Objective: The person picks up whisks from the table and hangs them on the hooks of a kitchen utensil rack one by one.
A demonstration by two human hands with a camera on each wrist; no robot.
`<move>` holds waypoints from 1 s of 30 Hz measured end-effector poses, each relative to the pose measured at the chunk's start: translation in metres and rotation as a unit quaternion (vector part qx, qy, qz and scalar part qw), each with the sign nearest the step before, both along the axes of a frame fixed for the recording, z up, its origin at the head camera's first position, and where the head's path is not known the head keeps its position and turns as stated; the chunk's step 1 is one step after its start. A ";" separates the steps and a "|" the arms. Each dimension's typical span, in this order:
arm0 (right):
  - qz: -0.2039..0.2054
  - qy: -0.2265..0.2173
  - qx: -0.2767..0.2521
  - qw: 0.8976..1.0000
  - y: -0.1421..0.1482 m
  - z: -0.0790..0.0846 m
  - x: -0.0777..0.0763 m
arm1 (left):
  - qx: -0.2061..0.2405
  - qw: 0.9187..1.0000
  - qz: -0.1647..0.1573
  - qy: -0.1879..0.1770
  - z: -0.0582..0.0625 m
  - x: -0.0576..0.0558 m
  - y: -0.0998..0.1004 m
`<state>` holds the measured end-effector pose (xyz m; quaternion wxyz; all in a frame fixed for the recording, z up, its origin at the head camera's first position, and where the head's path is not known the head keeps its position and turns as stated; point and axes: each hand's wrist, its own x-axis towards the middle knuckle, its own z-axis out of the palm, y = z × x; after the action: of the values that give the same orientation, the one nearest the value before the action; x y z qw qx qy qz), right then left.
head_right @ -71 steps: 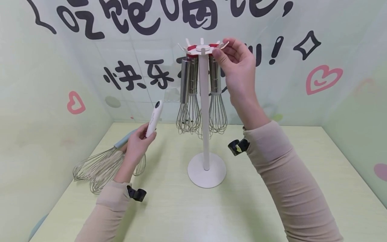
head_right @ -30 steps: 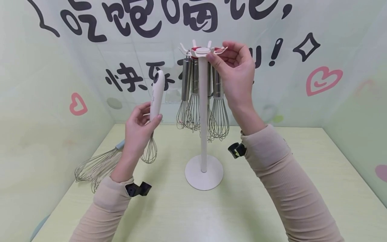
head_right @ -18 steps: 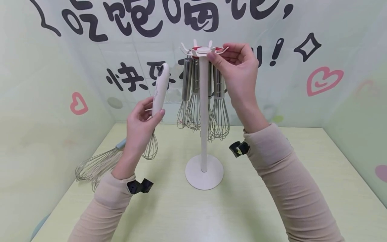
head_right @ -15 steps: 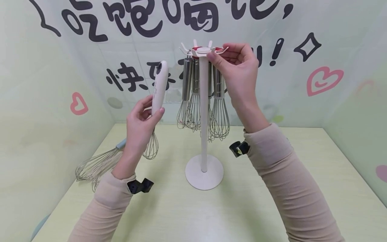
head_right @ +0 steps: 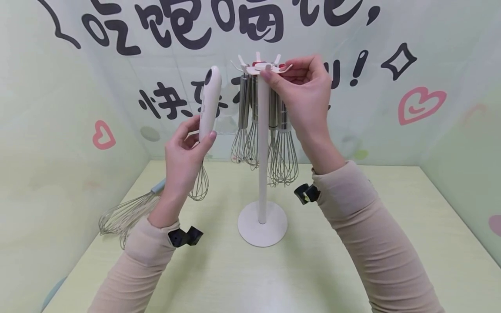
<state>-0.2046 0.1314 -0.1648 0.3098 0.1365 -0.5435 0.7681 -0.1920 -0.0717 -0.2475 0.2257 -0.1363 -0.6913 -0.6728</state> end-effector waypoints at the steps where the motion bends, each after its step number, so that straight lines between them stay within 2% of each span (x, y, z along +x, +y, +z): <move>1: -0.002 0.001 0.001 1.000 -0.001 0.000 0.000 | 0.000 1.000 0.000 0.003 0.001 0.000 0.001; 9: -0.013 0.008 0.007 1.000 -0.002 0.000 0.000 | 0.009 1.000 -0.007 0.015 0.007 -0.002 0.009; 17: -0.018 0.037 0.037 0.998 0.001 -0.005 0.000 | 0.010 1.000 -0.011 0.015 0.010 -0.002 0.014; 24: -0.011 0.034 0.032 0.999 0.001 -0.006 -0.001 | 0.007 1.000 -0.015 0.021 0.012 -0.002 0.018; 30: -0.022 0.042 0.038 0.998 0.002 -0.006 -0.001 | 0.001 1.000 -0.020 0.020 0.015 -0.002 0.021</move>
<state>-0.2059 0.1329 -0.1709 0.3435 0.1686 -0.5617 0.7335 -0.1941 -0.0511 -0.2329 0.2258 -0.1632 -0.6834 -0.6748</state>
